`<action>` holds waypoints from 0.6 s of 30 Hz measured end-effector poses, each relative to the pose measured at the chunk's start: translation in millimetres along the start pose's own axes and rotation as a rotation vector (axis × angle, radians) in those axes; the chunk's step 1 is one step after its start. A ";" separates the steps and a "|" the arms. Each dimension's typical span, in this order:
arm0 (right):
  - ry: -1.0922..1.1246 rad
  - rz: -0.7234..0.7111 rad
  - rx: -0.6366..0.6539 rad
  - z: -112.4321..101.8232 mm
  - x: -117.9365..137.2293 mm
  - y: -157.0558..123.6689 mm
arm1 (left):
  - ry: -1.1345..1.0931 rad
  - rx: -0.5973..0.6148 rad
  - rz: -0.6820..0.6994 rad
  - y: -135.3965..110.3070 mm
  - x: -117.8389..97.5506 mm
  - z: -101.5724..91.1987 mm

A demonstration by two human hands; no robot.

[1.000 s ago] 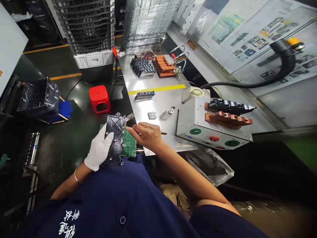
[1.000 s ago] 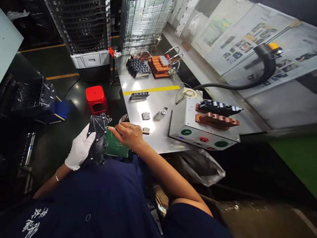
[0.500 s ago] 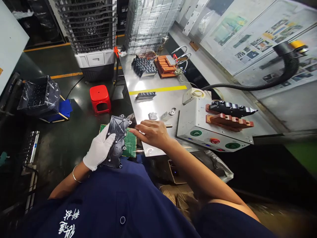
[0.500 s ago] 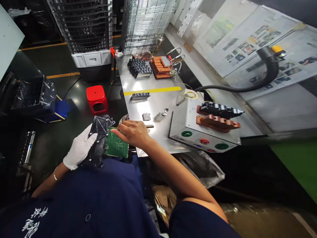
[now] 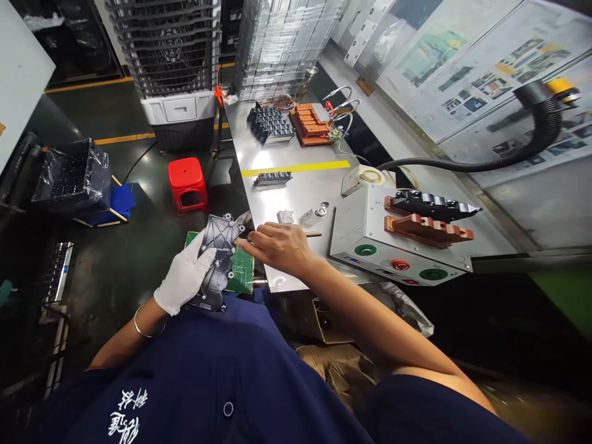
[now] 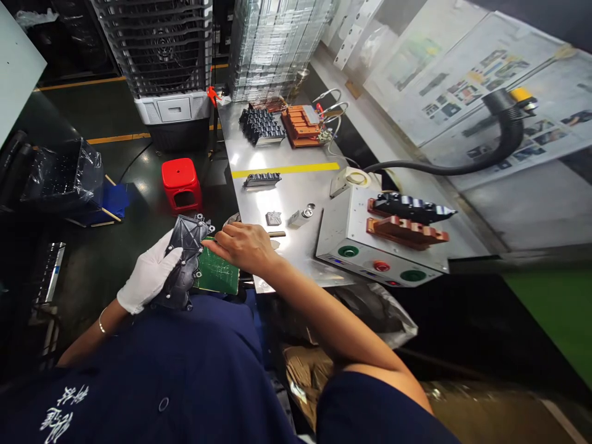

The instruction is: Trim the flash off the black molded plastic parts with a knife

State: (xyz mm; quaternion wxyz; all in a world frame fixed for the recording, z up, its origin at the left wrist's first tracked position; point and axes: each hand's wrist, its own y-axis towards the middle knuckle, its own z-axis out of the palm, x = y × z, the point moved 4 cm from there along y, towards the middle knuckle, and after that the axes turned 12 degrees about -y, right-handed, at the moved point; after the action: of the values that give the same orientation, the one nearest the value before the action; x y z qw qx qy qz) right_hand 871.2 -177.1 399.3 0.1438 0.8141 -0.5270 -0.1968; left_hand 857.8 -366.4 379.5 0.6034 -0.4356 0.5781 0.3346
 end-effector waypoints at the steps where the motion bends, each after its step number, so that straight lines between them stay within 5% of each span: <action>1: 0.016 0.028 -0.021 0.9 -0.5 -0.7 | -0.020 0.000 0.000 -0.4 0.3 0.2; 7: 0.173 0.074 -0.068 0.8 -2.8 -8.7 | -0.105 -0.063 0.018 -1.5 1.4 -1.6; 18: 0.013 0.053 -0.107 -1.8 -3.2 -9.8 | -0.084 -0.018 0.003 -1.7 4.1 -1.4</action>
State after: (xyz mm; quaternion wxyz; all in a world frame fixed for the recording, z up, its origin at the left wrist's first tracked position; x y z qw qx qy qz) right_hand 878.8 -170.2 397.1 0.1956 0.7925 -0.5360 -0.2155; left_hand 859.1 -368.8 375.6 0.6226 -0.4259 0.5500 0.3586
